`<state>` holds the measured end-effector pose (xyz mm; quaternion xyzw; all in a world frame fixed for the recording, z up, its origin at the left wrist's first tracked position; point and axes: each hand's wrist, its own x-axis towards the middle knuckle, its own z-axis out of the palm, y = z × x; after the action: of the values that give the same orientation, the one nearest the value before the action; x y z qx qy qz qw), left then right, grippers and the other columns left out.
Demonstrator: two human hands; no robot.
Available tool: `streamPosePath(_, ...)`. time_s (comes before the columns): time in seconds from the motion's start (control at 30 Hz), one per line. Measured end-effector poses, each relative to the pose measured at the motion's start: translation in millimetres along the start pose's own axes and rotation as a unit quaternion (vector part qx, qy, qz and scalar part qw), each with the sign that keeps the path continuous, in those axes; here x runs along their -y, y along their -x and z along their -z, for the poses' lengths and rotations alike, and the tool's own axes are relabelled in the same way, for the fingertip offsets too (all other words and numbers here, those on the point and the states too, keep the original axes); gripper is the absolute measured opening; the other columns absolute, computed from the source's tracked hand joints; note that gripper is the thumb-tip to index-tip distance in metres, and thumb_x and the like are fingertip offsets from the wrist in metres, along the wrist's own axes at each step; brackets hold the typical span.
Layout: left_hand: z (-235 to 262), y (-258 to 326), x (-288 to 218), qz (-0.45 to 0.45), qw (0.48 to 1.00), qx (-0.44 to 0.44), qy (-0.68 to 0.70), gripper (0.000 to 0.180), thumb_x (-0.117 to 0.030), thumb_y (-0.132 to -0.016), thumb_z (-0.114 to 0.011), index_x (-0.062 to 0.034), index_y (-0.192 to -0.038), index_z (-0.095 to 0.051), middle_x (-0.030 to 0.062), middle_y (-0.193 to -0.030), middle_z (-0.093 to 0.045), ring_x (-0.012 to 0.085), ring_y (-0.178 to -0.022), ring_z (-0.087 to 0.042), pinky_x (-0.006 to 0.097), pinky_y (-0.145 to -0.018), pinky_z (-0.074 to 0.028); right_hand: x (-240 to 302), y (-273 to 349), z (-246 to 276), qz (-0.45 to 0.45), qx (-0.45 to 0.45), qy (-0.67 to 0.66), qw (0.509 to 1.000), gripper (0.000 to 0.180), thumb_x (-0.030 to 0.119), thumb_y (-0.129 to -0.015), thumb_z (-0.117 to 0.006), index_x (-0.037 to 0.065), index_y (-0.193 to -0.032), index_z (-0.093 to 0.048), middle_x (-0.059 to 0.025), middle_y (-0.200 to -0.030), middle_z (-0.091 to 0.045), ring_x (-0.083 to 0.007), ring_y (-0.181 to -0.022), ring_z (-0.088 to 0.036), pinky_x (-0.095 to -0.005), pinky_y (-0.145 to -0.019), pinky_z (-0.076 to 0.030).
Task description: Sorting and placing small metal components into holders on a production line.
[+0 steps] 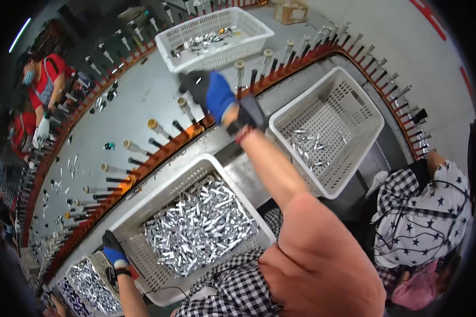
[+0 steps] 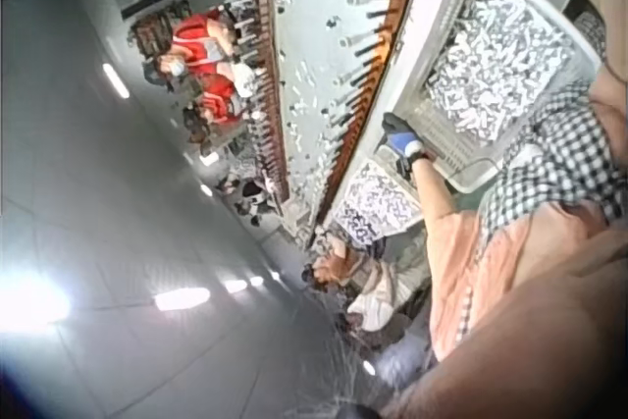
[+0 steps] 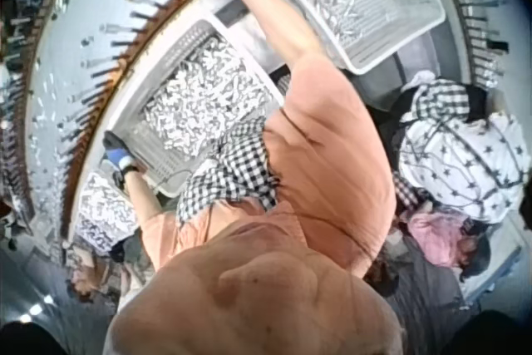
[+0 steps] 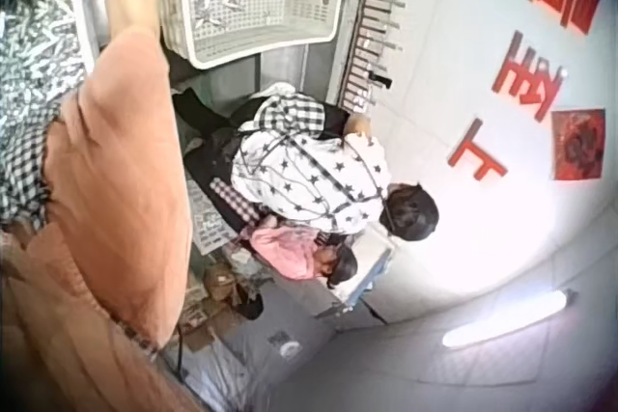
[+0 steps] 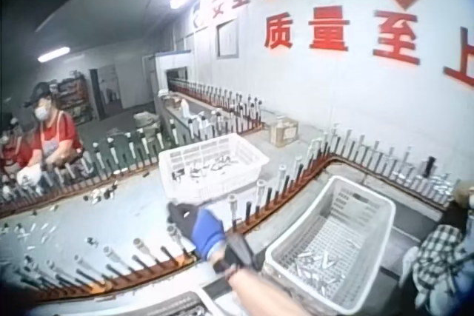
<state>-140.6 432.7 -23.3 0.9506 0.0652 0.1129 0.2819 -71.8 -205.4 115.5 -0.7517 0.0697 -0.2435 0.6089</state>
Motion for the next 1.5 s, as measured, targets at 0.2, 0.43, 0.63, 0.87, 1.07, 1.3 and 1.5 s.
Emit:
streamPosePath(0.2,-20.0,-14.1,-12.8,-0.008,0.999,0.050,0.012,0.047,-0.040,-0.112,-0.051,0.0049,-0.114,-0.067,0.0223,-0.105,-0.072,0.0320,-0.094,-0.064,0.041,-0.088,-0.050,23.9,144.3,0.6,0.161,0.277,0.089,0.943,0.034,0.036,-0.098,-0.071,0.011,-0.121,-0.077,-0.0178,-0.098,-0.078,-0.0294,-0.083,-0.077,-0.0399,-0.081,-0.060)
streamPosePath(0.43,0.5,-52.8,109.5,-0.230,0.928,0.018,-0.293,0.035,-0.015,-0.109,-0.046,0.0025,-0.135,-0.063,0.0256,-0.124,-0.069,0.0425,-0.110,-0.067,0.045,-0.098,-0.055,-0.1,237.1,42.4,-0.062,0.119,0.114,0.984,0.050,0.021,-0.100,-0.068,-0.001,-0.143,-0.059,-0.0210,-0.124,-0.074,-0.0265,-0.112,-0.071,-0.0390,-0.095,-0.054)
streamPosePath(0.63,-19.1,-30.1,9.0,-0.166,0.985,0.023,-0.051,0.057,-0.049,-0.108,-0.049,0.0030,-0.115,-0.070,0.0292,-0.100,-0.072,0.0489,-0.099,-0.065,0.047,-0.087,-0.051,-13.9,334.9,46.9,-0.079,0.110,0.175,0.975,0.056,0.019,-0.105,-0.061,0.001,-0.156,-0.046,-0.0199,-0.156,-0.054,-0.0288,-0.145,-0.050,-0.0377,-0.117,-0.041)
streamPosePath(0.87,-13.5,-13.9,-19.5,0.039,0.994,0.055,0.090,0.067,-0.060,-0.102,-0.050,0.0033,-0.105,-0.072,0.0294,-0.098,-0.071,0.0462,-0.090,-0.065,0.046,-0.085,-0.050,-9.9,371.9,21.7,-0.049,0.021,0.296,0.954,0.049,0.018,-0.107,-0.058,0.002,-0.153,-0.050,-0.0249,-0.144,-0.063,-0.0336,-0.128,-0.065,-0.0395,-0.106,-0.050)
streamPosePath(1.07,-7.8,-18.9,2.4,0.026,0.966,0.122,0.226,0.049,-0.047,-0.105,-0.058,0.0002,-0.114,-0.071,0.0146,-0.100,-0.076,0.0248,-0.090,-0.068,0.038,-0.085,-0.052,-24.8,383.4,22.6,-0.134,0.003,0.339,0.931,0.046,0.030,-0.109,-0.057,0.000,-0.144,-0.058,-0.0253,-0.130,-0.070,-0.0350,-0.120,-0.069,-0.0409,-0.099,-0.052)
streamPosePath(1.3,5.0,2.2,-25.6,0.271,0.675,0.325,0.605,0.053,-0.044,-0.107,-0.055,0.0004,-0.134,-0.067,0.0171,-0.127,-0.073,0.0359,-0.115,-0.068,0.046,-0.108,-0.051,-39.9,390.2,42.0,-0.121,-0.029,0.388,0.913,0.047,0.032,-0.108,-0.059,0.002,-0.145,-0.058,-0.0241,-0.127,-0.071,-0.0338,-0.113,-0.070,-0.0400,-0.097,-0.052)
streamPosePath(1.5,35.9,47.7,37.9,-0.215,0.896,0.320,0.221,0.042,-0.005,-0.100,-0.063,0.0020,-0.141,-0.054,0.0188,-0.136,-0.066,0.0317,-0.118,-0.066,0.036,-0.106,-0.050,-43.9,386.5,56.7,-0.150,-0.023,0.370,0.916,0.052,0.033,-0.108,-0.059,0.000,-0.147,-0.054,-0.0246,-0.129,-0.071,-0.0300,-0.116,-0.069,-0.0375,-0.099,-0.051)
